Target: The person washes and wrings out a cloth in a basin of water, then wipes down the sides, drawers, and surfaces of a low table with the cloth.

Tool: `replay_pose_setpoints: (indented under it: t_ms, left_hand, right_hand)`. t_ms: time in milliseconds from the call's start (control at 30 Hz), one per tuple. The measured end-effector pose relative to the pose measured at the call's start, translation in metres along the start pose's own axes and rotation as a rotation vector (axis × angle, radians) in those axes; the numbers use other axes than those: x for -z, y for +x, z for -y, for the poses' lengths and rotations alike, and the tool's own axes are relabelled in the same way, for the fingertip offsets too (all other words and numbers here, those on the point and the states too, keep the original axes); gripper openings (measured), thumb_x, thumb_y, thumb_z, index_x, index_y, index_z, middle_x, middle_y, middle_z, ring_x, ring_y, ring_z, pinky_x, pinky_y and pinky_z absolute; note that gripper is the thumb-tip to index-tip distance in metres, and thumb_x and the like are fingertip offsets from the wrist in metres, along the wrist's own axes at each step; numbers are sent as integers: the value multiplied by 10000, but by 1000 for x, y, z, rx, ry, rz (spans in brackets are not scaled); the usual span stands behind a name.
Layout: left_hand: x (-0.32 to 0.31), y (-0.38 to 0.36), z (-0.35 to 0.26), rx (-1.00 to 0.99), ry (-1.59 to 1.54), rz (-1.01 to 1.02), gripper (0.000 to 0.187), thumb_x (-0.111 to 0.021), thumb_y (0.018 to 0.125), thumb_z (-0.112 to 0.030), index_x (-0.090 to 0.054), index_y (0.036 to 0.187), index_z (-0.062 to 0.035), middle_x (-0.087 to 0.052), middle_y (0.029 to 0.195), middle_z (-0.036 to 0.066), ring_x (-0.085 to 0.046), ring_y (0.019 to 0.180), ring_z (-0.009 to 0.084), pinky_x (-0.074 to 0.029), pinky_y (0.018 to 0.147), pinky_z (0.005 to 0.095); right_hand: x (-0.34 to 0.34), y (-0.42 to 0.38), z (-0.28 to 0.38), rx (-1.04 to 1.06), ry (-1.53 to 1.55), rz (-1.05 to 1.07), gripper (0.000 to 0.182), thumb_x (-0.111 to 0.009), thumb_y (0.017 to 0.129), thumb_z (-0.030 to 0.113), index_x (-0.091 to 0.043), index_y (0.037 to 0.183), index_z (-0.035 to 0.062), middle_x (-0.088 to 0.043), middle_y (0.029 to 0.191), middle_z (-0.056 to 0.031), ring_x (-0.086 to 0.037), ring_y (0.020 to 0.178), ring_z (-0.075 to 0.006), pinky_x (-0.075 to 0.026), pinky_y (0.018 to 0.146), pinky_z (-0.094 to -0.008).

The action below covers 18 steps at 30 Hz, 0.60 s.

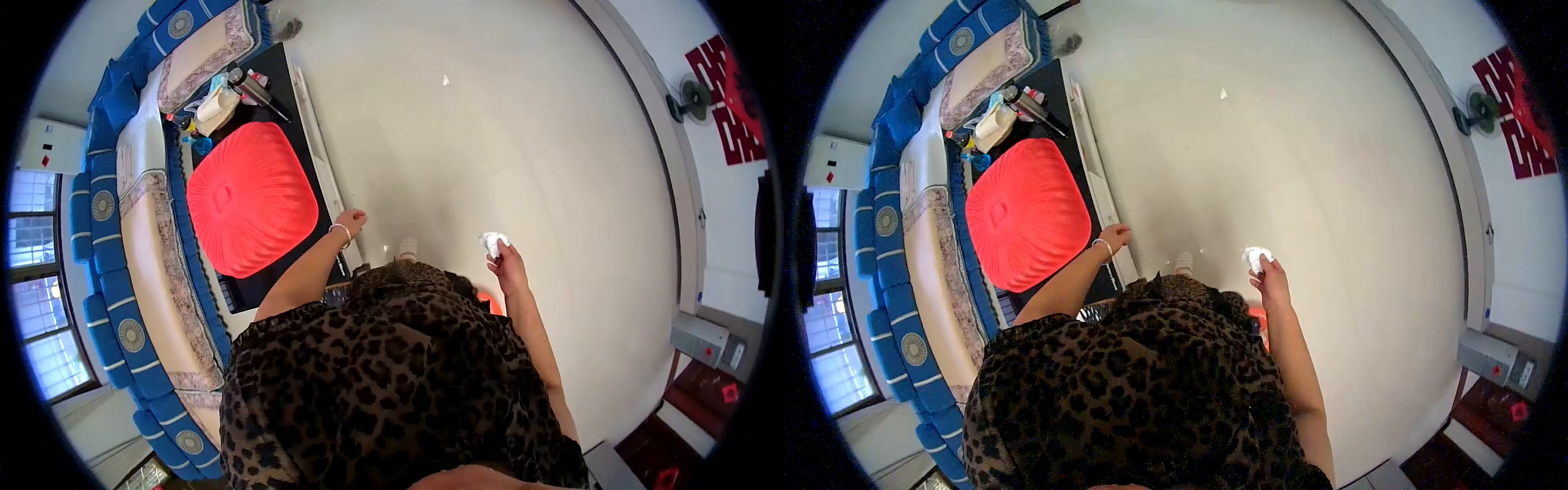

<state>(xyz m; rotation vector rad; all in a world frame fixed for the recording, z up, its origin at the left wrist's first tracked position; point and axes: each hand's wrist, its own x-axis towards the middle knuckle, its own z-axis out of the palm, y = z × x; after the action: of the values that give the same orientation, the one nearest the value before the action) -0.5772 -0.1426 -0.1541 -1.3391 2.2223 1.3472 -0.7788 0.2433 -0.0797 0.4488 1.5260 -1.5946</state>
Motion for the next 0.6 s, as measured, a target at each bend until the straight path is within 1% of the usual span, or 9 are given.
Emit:
replay_pose_setpoints:
  t_ms: [100,200,300,367,433,500,533,567,600]
  left_hand:
    - [1,11,-30,-42,-54,-18,367,-616,873,-269,-626,1123,-1,-682,900,101,-654,754,172,-520,707,323]
    - [-6,23,-20,-54,-117,-21,364,-615,874,-266,-625,1121,1,-679,888,98,-653,760,167,-523,720,317]
    - [-11,11,-22,19,-64,-57,377,-640,848,-309,-638,1095,-24,-686,946,117,-657,832,225,-518,764,334]
    - [-19,9,0,104,-93,-135,371,-647,835,-309,-648,1089,-39,-686,966,132,-657,864,245,-511,805,338]
    - [-31,6,17,189,-144,-240,368,-653,827,-306,-652,1085,-43,-688,968,132,-656,875,247,-506,821,340]
    - [-47,-14,15,336,-286,-407,361,-660,821,-296,-656,1076,-41,-694,924,125,-660,825,233,-517,774,335]
    - [-61,-23,15,409,-372,-479,346,-657,821,-289,-661,1060,-38,-697,867,115,-659,755,212,-524,708,328]
    - [-61,-41,-13,528,-416,-433,341,-625,851,-226,-644,1105,0,-691,931,114,-658,773,182,-527,711,310]
    - [-82,-45,-5,528,-479,-457,352,-632,852,-236,-641,1108,6,-691,927,114,-658,763,180,-529,711,308]
  right_hand:
    - [-9,43,42,0,25,25,344,-568,923,328,-531,1184,108,-615,974,-8,-597,817,-133,-486,654,-287]
    - [-12,99,76,-9,32,21,314,-565,924,331,-528,1141,107,-604,953,-21,-600,810,-152,-489,646,-295]
    - [-3,173,126,-20,44,75,313,-568,927,319,-523,1119,76,-602,933,-47,-605,778,-173,-493,619,-280]
    - [-7,224,168,-29,80,99,299,-621,895,341,-586,1048,87,-622,898,-57,-620,770,-168,-509,629,-272]
    - [-14,272,223,3,96,166,352,-588,914,342,-540,1136,73,-613,934,-58,-621,814,-178,-500,638,-278]
    - [-27,305,277,45,48,188,386,-573,922,349,-521,1179,67,-610,956,-61,-624,834,-185,-494,634,-274]
    - [-33,315,301,77,-5,176,391,-574,920,356,-525,1180,67,-613,961,-64,-627,832,-188,-493,627,-267]
    - [-41,322,322,111,-58,164,396,-574,919,362,-529,1180,68,-615,965,-68,-630,830,-190,-491,619,-260]
    - [-49,331,336,133,-114,159,386,-560,924,370,-540,1173,76,-631,978,-68,-632,796,-185,-490,603,-268]
